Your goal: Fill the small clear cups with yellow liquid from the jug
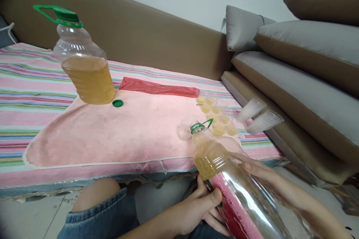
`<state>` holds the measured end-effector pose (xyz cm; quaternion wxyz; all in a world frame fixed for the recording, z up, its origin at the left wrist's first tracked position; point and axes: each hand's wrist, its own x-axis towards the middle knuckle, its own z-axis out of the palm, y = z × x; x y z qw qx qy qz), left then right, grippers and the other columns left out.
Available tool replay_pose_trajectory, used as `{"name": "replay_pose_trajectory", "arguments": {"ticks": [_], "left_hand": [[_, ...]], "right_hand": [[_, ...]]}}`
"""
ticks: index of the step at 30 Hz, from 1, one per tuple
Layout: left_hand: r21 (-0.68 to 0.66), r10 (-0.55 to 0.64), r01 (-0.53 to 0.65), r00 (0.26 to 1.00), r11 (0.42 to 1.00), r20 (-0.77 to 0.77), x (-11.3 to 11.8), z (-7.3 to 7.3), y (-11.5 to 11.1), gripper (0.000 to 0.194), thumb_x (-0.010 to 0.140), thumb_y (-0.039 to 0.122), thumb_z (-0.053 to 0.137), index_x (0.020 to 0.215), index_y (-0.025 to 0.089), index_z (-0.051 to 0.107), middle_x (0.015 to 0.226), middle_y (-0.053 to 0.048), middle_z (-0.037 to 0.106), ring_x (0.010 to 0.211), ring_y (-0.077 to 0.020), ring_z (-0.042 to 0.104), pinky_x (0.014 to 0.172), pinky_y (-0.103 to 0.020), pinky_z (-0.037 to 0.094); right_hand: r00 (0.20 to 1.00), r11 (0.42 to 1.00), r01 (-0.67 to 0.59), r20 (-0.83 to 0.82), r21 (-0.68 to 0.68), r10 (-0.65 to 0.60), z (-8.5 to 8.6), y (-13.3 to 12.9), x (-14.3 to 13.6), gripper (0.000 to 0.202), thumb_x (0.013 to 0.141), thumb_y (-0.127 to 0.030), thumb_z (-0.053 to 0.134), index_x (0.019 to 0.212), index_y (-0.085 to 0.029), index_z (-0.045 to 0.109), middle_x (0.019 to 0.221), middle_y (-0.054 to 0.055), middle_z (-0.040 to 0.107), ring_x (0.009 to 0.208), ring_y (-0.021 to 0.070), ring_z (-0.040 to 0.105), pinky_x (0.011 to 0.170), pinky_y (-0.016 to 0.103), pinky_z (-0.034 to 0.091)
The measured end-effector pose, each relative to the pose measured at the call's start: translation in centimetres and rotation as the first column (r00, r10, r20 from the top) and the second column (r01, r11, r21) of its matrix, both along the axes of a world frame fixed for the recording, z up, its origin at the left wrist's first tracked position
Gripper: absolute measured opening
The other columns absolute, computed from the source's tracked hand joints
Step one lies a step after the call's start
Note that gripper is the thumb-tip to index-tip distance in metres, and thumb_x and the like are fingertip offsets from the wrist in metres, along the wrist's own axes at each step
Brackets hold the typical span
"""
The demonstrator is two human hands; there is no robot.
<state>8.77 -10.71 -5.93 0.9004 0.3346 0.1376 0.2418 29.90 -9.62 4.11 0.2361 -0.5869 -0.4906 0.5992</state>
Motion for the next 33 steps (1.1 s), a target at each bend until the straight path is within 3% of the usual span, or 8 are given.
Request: {"name": "replay_pose_trajectory", "arguments": {"ticks": [11, 18, 27, 33], "left_hand": [[0.013, 0.000, 0.000, 1.000, 1.000, -0.004, 0.0, 0.1, 0.0, 0.106, 0.057, 0.080, 0.066, 0.136, 0.017, 0.031, 0.099, -0.013, 0.069, 0.062, -0.0133, 0.065, 0.064, -0.031, 0.052], [0.013, 0.005, -0.005, 1.000, 1.000, 0.007, 0.0, 0.1, -0.1, 0.102, 0.057, 0.079, 0.066, 0.133, 0.018, 0.037, 0.094, -0.011, 0.069, 0.061, -0.0130, 0.063, 0.064, -0.032, 0.051], [0.004, 0.004, -0.004, 1.000, 1.000, -0.002, -0.1, 0.4, -0.1, 0.099, 0.055, 0.080, 0.067, 0.129, 0.017, 0.046, 0.088, -0.009, 0.068, 0.060, -0.0112, 0.062, 0.061, -0.028, 0.051], [-0.009, 0.007, -0.007, 1.000, 1.000, 0.000, -0.1, 0.4, -0.1, 0.103, 0.056, 0.079, 0.068, 0.133, 0.020, 0.035, 0.093, -0.009, 0.068, 0.059, -0.0108, 0.063, 0.061, -0.029, 0.052]], "right_hand": [[0.999, 0.997, 0.052, 0.014, -0.051, -0.051, 0.9, -0.3, -1.0, 0.055, 0.086, -0.053, 0.054, 0.138, -0.033, 0.053, 0.138, 0.001, 0.059, 0.134, 0.0318, 0.046, 0.115, 0.043, 0.032], [0.999, 0.999, 0.042, 0.008, -0.033, -0.042, 0.9, -0.2, -0.8, 0.049, 0.088, -0.052, 0.052, 0.134, -0.036, 0.056, 0.139, -0.002, 0.058, 0.139, 0.0277, 0.039, 0.119, 0.038, 0.024], [0.998, 0.998, 0.052, 0.022, -0.038, -0.052, 1.0, -0.3, -0.9, 0.053, 0.087, -0.053, 0.053, 0.135, -0.033, 0.056, 0.140, 0.001, 0.057, 0.135, 0.0327, 0.044, 0.116, 0.046, 0.030], [0.998, 0.999, 0.036, 0.049, 0.008, -0.037, 0.9, -0.2, -0.8, 0.048, 0.087, -0.053, 0.053, 0.130, -0.034, 0.060, 0.141, -0.001, 0.055, 0.136, 0.0313, 0.042, 0.117, 0.042, 0.031]]}}
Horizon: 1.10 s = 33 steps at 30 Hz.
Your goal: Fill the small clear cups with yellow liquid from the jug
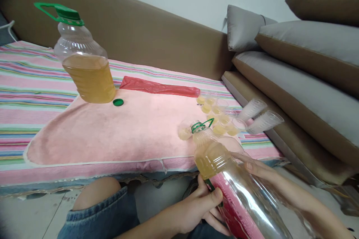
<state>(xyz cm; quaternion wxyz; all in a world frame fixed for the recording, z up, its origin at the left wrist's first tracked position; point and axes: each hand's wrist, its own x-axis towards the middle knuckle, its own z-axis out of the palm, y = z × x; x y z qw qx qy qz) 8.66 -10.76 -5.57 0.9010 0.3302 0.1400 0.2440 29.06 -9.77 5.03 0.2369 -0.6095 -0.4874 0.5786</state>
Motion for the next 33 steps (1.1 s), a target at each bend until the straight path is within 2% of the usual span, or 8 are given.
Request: {"name": "replay_pose_trajectory", "arguments": {"ticks": [6, 9, 14, 19, 22, 27, 33], "left_hand": [[0.024, -0.009, 0.009, 1.000, 1.000, 0.012, -0.08, -0.27, 0.08, 0.098, 0.059, 0.077, 0.067, 0.132, 0.019, 0.036, 0.096, -0.010, 0.067, 0.064, -0.0150, 0.065, 0.068, -0.036, 0.052], [0.025, -0.013, 0.013, 1.000, 1.000, -0.009, -0.15, -0.14, 0.08, 0.099, 0.056, 0.080, 0.066, 0.130, 0.019, 0.039, 0.098, -0.010, 0.066, 0.064, -0.0149, 0.065, 0.071, -0.038, 0.053], [0.016, -0.025, 0.026, 0.999, 1.000, -0.046, -0.22, 0.29, 0.14, 0.106, 0.051, 0.083, 0.066, 0.131, 0.020, 0.037, 0.097, -0.009, 0.065, 0.064, -0.0135, 0.063, 0.070, -0.036, 0.051], [0.036, -0.023, 0.023, 1.000, 0.999, -0.021, -0.33, 0.61, 0.23, 0.105, 0.051, 0.084, 0.065, 0.130, 0.019, 0.043, 0.093, -0.009, 0.063, 0.063, -0.0128, 0.060, 0.066, -0.034, 0.050], [0.039, -0.026, 0.026, 1.000, 0.999, -0.012, -0.35, 0.61, 0.25, 0.104, 0.050, 0.083, 0.066, 0.129, 0.018, 0.046, 0.092, -0.009, 0.063, 0.062, -0.0121, 0.059, 0.065, -0.033, 0.049], [0.047, -0.026, 0.026, 1.000, 0.999, 0.007, -0.28, 0.34, 0.27, 0.102, 0.053, 0.082, 0.066, 0.130, 0.018, 0.043, 0.093, -0.010, 0.065, 0.061, -0.0128, 0.059, 0.066, -0.035, 0.049], [0.040, -0.031, 0.032, 0.999, 0.999, -0.007, -0.14, 0.31, 0.36, 0.105, 0.052, 0.082, 0.066, 0.131, 0.018, 0.041, 0.093, -0.009, 0.065, 0.062, -0.0124, 0.060, 0.065, -0.033, 0.049]], "right_hand": [[1.000, 1.000, -0.018, 0.017, 0.000, 0.018, -0.21, 0.01, 0.09, 0.051, 0.088, -0.055, 0.050, 0.132, -0.032, 0.059, 0.141, 0.001, 0.056, 0.136, 0.0314, 0.043, 0.116, 0.044, 0.032], [1.000, 1.000, -0.020, 0.012, 0.006, 0.020, -0.13, 0.02, -0.03, 0.051, 0.088, -0.054, 0.050, 0.133, -0.032, 0.058, 0.138, 0.002, 0.059, 0.133, 0.0317, 0.047, 0.115, 0.044, 0.034], [0.997, 0.999, -0.031, -0.071, -0.042, 0.028, -0.16, 0.03, 0.07, 0.045, 0.091, -0.049, 0.048, 0.133, -0.037, 0.057, 0.141, -0.002, 0.056, 0.135, 0.0295, 0.045, 0.116, 0.042, 0.032], [0.996, 0.998, -0.029, -0.083, -0.056, 0.025, -0.18, 0.05, 0.11, 0.047, 0.091, -0.050, 0.048, 0.135, -0.037, 0.055, 0.140, -0.002, 0.056, 0.136, 0.0309, 0.043, 0.116, 0.045, 0.031], [0.999, 0.999, -0.014, -0.034, -0.030, 0.013, -0.09, 0.01, 0.15, 0.046, 0.090, -0.050, 0.051, 0.132, -0.035, 0.058, 0.137, -0.001, 0.059, 0.136, 0.0293, 0.042, 0.117, 0.041, 0.030], [1.000, 0.997, -0.002, -0.029, -0.077, 0.000, 0.11, -0.01, 0.08, 0.044, 0.090, -0.052, 0.050, 0.127, -0.031, 0.064, 0.135, 0.002, 0.061, 0.131, 0.0318, 0.050, 0.114, 0.046, 0.036], [0.997, 0.998, 0.013, -0.078, -0.065, -0.018, -0.25, 0.06, 0.43, 0.049, 0.091, -0.049, 0.051, 0.137, -0.031, 0.054, 0.139, 0.004, 0.057, 0.139, 0.0273, 0.039, 0.119, 0.044, 0.021]]}}
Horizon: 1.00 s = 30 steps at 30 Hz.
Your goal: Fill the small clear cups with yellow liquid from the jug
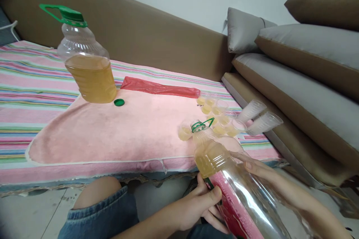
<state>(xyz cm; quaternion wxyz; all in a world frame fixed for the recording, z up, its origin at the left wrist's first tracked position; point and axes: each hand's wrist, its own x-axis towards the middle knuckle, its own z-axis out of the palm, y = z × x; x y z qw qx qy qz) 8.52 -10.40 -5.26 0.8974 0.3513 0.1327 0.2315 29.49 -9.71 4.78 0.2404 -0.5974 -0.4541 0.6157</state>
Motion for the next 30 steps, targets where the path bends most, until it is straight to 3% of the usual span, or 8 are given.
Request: {"name": "replay_pose_trajectory", "arguments": {"ticks": [7, 12, 16, 19, 22, 26, 30], "left_hand": [[-0.002, 0.008, -0.008, 1.000, 1.000, -0.009, -0.3, 0.1, 0.3, 0.104, 0.052, 0.081, 0.067, 0.131, 0.021, 0.036, 0.109, -0.012, 0.063, 0.064, -0.0125, 0.062, 0.068, -0.035, 0.050], [0.018, 0.052, -0.051, 0.998, 0.999, -0.043, -1.2, 0.7, 0.8, 0.105, 0.056, 0.076, 0.070, 0.137, 0.025, 0.026, 0.119, -0.013, 0.061, 0.069, -0.0133, 0.065, 0.067, -0.031, 0.051], [0.148, 0.131, -0.120, 0.989, 0.982, -0.066, -2.6, 2.2, 1.3, 0.096, 0.066, 0.071, 0.067, 0.138, 0.025, 0.024, 0.134, -0.016, 0.054, 0.091, -0.0215, 0.068, 0.075, -0.035, 0.053], [0.283, 0.238, -0.223, 0.971, 0.933, -0.017, -4.0, 3.2, 1.8, 0.089, 0.073, 0.064, 0.067, 0.139, 0.019, 0.027, 0.137, -0.019, 0.052, 0.116, -0.0302, 0.059, 0.094, -0.047, 0.049], [0.404, 0.376, -0.359, 0.926, 0.841, 0.041, -5.4, 3.9, 2.2, 0.087, 0.072, 0.055, 0.072, 0.139, 0.018, 0.032, 0.138, -0.018, 0.052, 0.130, -0.0325, 0.047, 0.105, -0.050, 0.040], [0.474, 0.451, -0.404, 0.893, 0.782, 0.017, -7.4, 4.8, 2.6, 0.093, 0.063, 0.053, 0.080, 0.140, 0.022, 0.037, 0.130, -0.014, 0.060, 0.123, -0.0341, 0.053, 0.100, -0.049, 0.044], [0.494, 0.547, -0.467, 0.837, 0.733, -0.020, -9.9, 5.7, 2.7, 0.105, 0.052, 0.051, 0.086, 0.143, 0.027, 0.038, 0.125, -0.010, 0.064, 0.109, -0.0319, 0.061, 0.087, -0.041, 0.052]], "right_hand": [[1.000, 0.999, 0.014, -0.024, 0.033, -0.013, -0.1, 0.0, -0.3, 0.051, 0.091, -0.048, 0.050, 0.139, -0.030, 0.052, 0.145, 0.004, 0.052, 0.141, 0.0276, 0.036, 0.119, 0.044, 0.025], [0.998, 0.988, 0.023, 0.059, 0.152, -0.032, 0.3, 0.3, -1.0, 0.054, 0.085, -0.053, 0.058, 0.136, -0.034, 0.054, 0.143, 0.003, 0.054, 0.142, 0.0263, 0.033, 0.119, 0.043, 0.023], [0.996, 0.968, 0.012, 0.078, 0.249, -0.033, -0.2, 0.4, -0.7, 0.063, 0.080, -0.060, 0.059, 0.138, -0.036, 0.051, 0.145, 0.007, 0.052, 0.136, 0.0337, 0.044, 0.110, 0.052, 0.038], [0.996, 0.946, 0.041, 0.063, 0.321, -0.064, -0.8, 0.3, -0.9, 0.066, 0.080, -0.062, 0.058, 0.140, -0.038, 0.048, 0.148, 0.007, 0.049, 0.132, 0.0349, 0.048, 0.104, 0.053, 0.044], [0.994, 0.904, 0.103, -0.004, 0.416, -0.112, -1.3, 0.2, -1.9, 0.068, 0.078, -0.063, 0.060, 0.140, -0.038, 0.048, 0.150, 0.005, 0.046, 0.132, 0.0351, 0.047, 0.104, 0.053, 0.044], [0.983, 0.851, 0.167, -0.151, 0.498, -0.105, -2.0, -0.2, -3.9, 0.076, 0.072, -0.060, 0.065, 0.142, -0.039, 0.044, 0.148, 0.004, 0.048, 0.135, 0.0344, 0.045, 0.103, 0.050, 0.047], [0.946, 0.800, 0.279, -0.296, 0.530, -0.134, -2.6, 0.2, -7.1, 0.076, 0.070, -0.055, 0.069, 0.140, -0.038, 0.046, 0.141, 0.005, 0.056, 0.130, 0.0346, 0.050, 0.104, 0.049, 0.048]]}}
